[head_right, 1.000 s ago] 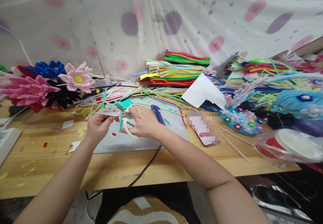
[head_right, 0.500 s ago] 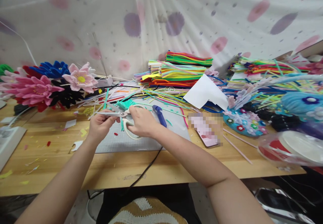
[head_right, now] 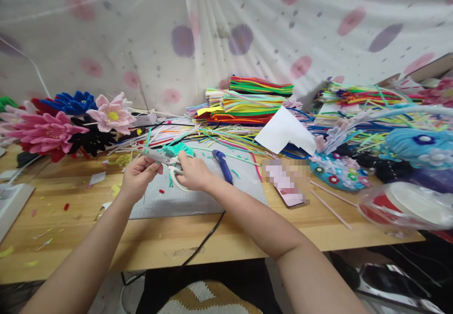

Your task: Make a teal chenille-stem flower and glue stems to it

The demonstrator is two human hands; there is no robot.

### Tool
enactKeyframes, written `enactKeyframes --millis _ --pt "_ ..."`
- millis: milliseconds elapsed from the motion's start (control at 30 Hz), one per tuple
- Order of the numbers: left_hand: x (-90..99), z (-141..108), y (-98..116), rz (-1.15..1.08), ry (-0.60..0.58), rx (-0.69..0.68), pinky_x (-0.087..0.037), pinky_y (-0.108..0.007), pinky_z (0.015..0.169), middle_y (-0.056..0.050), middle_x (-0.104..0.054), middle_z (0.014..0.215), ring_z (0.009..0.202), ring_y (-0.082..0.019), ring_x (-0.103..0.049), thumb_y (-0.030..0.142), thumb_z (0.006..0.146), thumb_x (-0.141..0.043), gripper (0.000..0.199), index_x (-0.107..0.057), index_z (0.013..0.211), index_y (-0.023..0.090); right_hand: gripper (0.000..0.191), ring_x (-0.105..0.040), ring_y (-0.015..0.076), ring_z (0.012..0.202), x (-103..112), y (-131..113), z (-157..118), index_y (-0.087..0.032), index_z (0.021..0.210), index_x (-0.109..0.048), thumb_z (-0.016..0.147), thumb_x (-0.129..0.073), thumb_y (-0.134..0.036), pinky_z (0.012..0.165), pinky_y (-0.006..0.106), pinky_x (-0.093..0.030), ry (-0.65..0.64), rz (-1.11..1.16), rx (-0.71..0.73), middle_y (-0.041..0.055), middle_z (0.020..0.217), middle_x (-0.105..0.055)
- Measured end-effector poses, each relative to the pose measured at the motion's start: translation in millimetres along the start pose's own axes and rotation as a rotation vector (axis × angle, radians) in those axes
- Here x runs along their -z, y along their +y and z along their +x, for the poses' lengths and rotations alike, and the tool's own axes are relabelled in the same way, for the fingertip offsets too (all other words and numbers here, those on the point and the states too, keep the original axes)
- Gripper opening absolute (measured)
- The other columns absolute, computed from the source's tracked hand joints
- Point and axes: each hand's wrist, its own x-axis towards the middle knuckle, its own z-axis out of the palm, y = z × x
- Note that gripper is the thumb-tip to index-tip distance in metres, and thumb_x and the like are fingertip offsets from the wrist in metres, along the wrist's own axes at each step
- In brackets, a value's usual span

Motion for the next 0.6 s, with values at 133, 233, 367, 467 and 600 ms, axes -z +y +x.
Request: enactKeyframes --millis 133,233,367,467,600 --pt "0.7 0 4 -0.053 0.006 0.017 -0.027 -0.021 0.043 0.000 -0.057 0.055 0.044 -0.007 -0.041 0.030 0.068 -0.065 0.017 -0.056 0.070 0.016 0.021 -0.054 0.0175 0.072 -4 -2 3 -0.021 0.093 -0.034 0.077 -0.045 -0.031 0.059 0.026 -0.035 0.019 0.205 -0.027 0.0030 0.085 -0.057" --pt "2.4 0 4 -0.096 0.020 0.026 -0.028 -0.020 0.044 0.000 -0.060 0.057 0.046 -0.008 -0.044 0.032 0.068 -0.066 0.020 -0.055 0.076 0.017 0.021 -0.050 0.0144 0.067 -1 -2 2 -0.023 0.087 -0.031 0.076 -0.046 -0.034 0.059 0.024 -0.036 0.063 0.421 -0.057 -0.0014 0.079 -0.052" --pt "5.2 -1 4 -0.094 -0.027 0.004 -0.026 -0.020 0.044 0.000 -0.059 0.059 0.048 -0.007 -0.044 0.033 0.070 -0.065 0.022 -0.058 0.084 0.017 0.022 -0.045 0.0127 0.062 -1 2 -2 -0.023 0.081 -0.029 0.077 -0.046 -0.037 0.057 0.023 -0.034 0.122 0.573 -0.136 -0.0044 0.070 -0.045" --pt "6.2 -2 10 -0.078 -0.067 -0.013 -0.023 -0.021 0.043 0.000 -0.057 0.061 0.046 -0.006 -0.039 0.033 0.072 -0.063 0.024 -0.061 0.090 0.018 0.024 -0.044 0.0122 0.060 -7 7 -5 -0.023 0.078 -0.030 0.077 -0.047 -0.040 0.055 0.022 -0.032 0.112 0.593 -0.153 -0.0048 0.068 -0.045" --pt "6.3 -2 18 -0.116 -0.061 0.018 -0.018 -0.022 0.041 -0.001 -0.051 0.056 0.045 -0.006 -0.032 0.037 0.076 -0.055 0.023 -0.065 0.078 0.016 0.026 -0.044 0.0121 0.058 -18 15 -7 -0.023 0.078 -0.033 0.077 -0.047 -0.045 0.054 0.022 -0.032 0.107 0.554 -0.216 -0.0044 0.067 -0.046"
